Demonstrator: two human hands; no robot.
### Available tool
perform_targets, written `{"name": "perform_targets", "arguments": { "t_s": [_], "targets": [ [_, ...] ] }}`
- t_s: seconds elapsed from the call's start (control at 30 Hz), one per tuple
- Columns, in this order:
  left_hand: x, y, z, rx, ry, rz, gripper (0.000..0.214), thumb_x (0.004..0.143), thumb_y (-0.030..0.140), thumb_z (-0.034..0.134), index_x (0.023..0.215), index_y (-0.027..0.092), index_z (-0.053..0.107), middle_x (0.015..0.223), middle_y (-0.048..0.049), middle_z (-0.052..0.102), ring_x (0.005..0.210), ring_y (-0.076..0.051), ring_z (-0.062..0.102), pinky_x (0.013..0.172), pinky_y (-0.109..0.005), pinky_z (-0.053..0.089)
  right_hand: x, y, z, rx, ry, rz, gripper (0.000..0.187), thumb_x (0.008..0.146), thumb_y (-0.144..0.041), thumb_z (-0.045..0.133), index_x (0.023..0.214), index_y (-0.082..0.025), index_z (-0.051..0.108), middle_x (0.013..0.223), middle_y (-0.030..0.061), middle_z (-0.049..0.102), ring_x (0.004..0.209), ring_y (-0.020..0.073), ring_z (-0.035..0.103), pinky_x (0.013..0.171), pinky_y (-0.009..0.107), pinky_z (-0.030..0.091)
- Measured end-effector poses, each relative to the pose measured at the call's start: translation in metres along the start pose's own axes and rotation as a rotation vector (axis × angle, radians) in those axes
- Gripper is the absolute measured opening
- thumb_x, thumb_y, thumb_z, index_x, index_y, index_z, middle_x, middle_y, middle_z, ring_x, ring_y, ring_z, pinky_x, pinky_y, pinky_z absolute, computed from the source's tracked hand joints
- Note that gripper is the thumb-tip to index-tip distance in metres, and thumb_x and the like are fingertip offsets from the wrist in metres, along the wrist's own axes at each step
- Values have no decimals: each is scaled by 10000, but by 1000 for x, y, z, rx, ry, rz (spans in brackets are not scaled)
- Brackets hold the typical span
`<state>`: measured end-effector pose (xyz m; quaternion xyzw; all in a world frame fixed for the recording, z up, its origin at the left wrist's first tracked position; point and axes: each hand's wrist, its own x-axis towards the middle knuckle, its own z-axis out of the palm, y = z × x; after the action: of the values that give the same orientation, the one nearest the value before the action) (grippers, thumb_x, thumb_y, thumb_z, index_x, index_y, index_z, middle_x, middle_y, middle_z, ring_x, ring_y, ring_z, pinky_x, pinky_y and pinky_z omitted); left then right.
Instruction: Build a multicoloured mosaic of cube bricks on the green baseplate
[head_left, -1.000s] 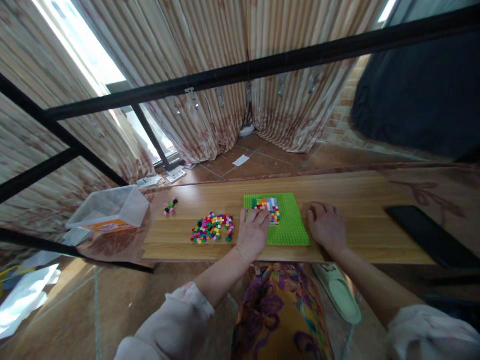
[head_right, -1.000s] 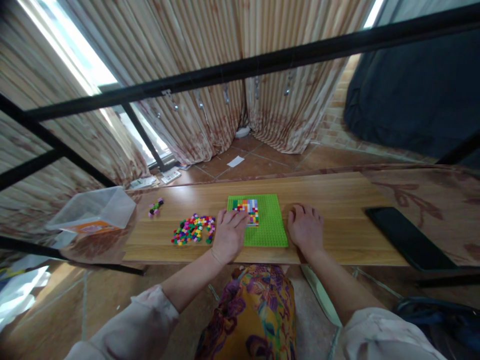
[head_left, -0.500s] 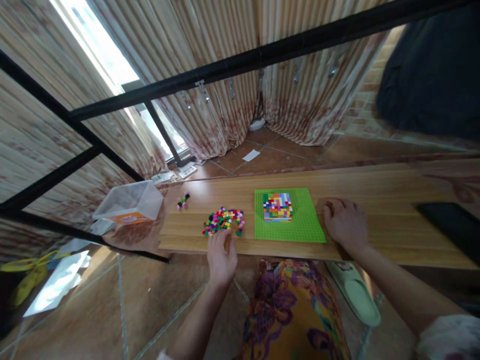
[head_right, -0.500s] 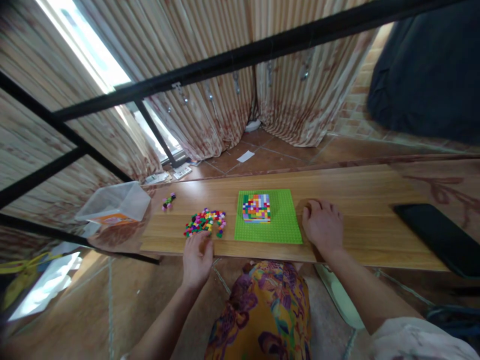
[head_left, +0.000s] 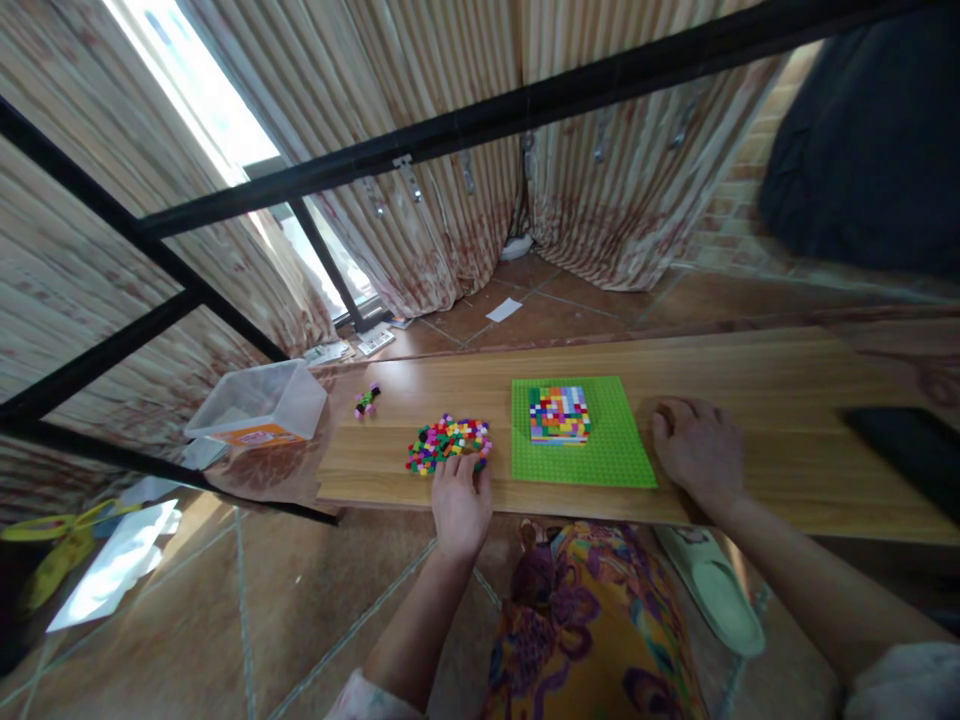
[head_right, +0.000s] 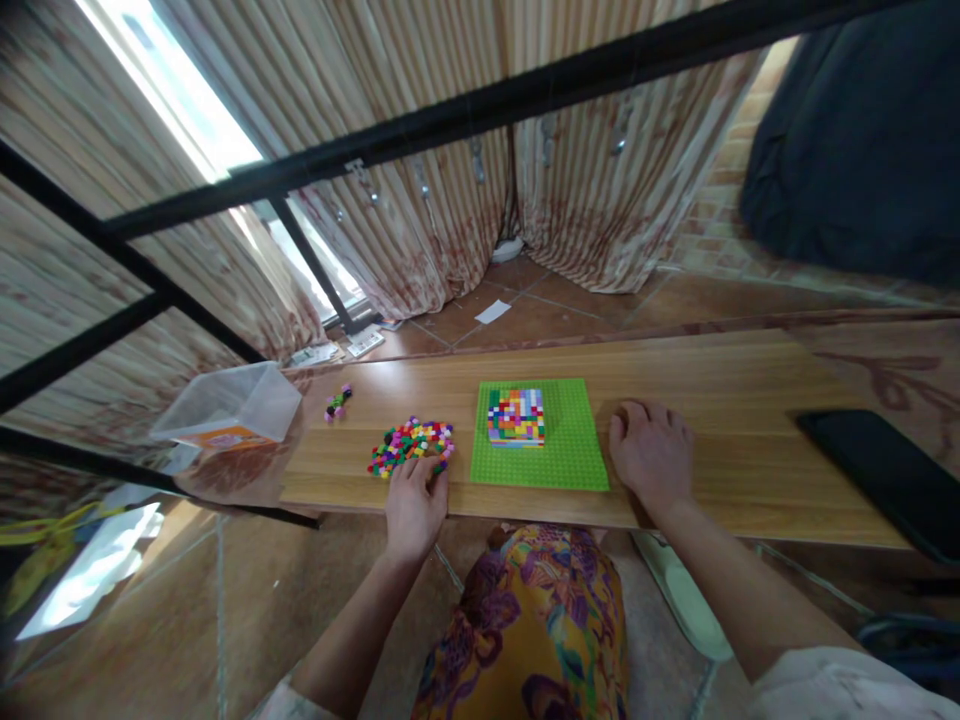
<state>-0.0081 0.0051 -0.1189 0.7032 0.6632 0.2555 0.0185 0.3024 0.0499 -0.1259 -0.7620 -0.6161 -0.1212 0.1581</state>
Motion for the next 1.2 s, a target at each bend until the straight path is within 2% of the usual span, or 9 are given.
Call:
{"name": "perform_targets", "arguments": {
  "t_s": [0.17,0.27,0.43,0.6,0.77,0.93,1.2],
  "targets": [
    [1,-4,-5,-148,34,-77,217,862,171,481,1003,177,646,966,-85,608,919,-213,574,852,-370,469,1,-1,1,6,-3,11,351,913,-319,380,1070,-125,628,1077,157,637,942,305,546,765,382,379],
    [5,3,-11,-293,78,-107,235,882,180,461,1014,186,656,979,-77,598,901,-181,581,840,-335,480,1,-1,0,12,-8,15,342,914,-313,380,1067,-132,626,1087,151,635,948,302,544,773,385,378],
    [22,35,-15,-564,94,-38,179,875,200,509,906,206,685,916,-37,619,873,-142,585,794,-268,478,0,-2,-1,17,-5,27,345,915,-315,376,1076,-136,623,1087,147,636,962,305,538,782,386,377],
    [34,67,-11,-699,53,-3,162,840,138,535,886,186,683,867,-29,642,814,-127,591,730,-240,482,2,-2,-1,22,-5,26,334,912,-307,381,1065,-137,625,1105,138,633,967,296,538,809,388,368],
    [38,78,-7,-656,31,101,245,843,73,497,958,196,675,956,-43,654,903,-141,608,820,-278,490,2,-2,-1,24,-12,36,334,911,-308,377,1062,-141,624,1096,139,632,964,300,533,792,386,366],
    [43,80,3,-562,19,207,248,855,68,489,967,195,670,957,-49,655,890,-134,618,811,-267,499,2,-3,-2,33,-18,41,333,908,-309,384,1071,-142,621,1113,137,628,972,296,529,788,381,366],
    [47,80,16,-413,31,243,200,872,133,508,959,211,671,958,-41,659,898,-146,618,827,-283,498,2,-4,-3,47,-13,37,338,906,-295,375,1084,-138,616,1112,143,626,987,293,517,808,393,367]
  ]
}}
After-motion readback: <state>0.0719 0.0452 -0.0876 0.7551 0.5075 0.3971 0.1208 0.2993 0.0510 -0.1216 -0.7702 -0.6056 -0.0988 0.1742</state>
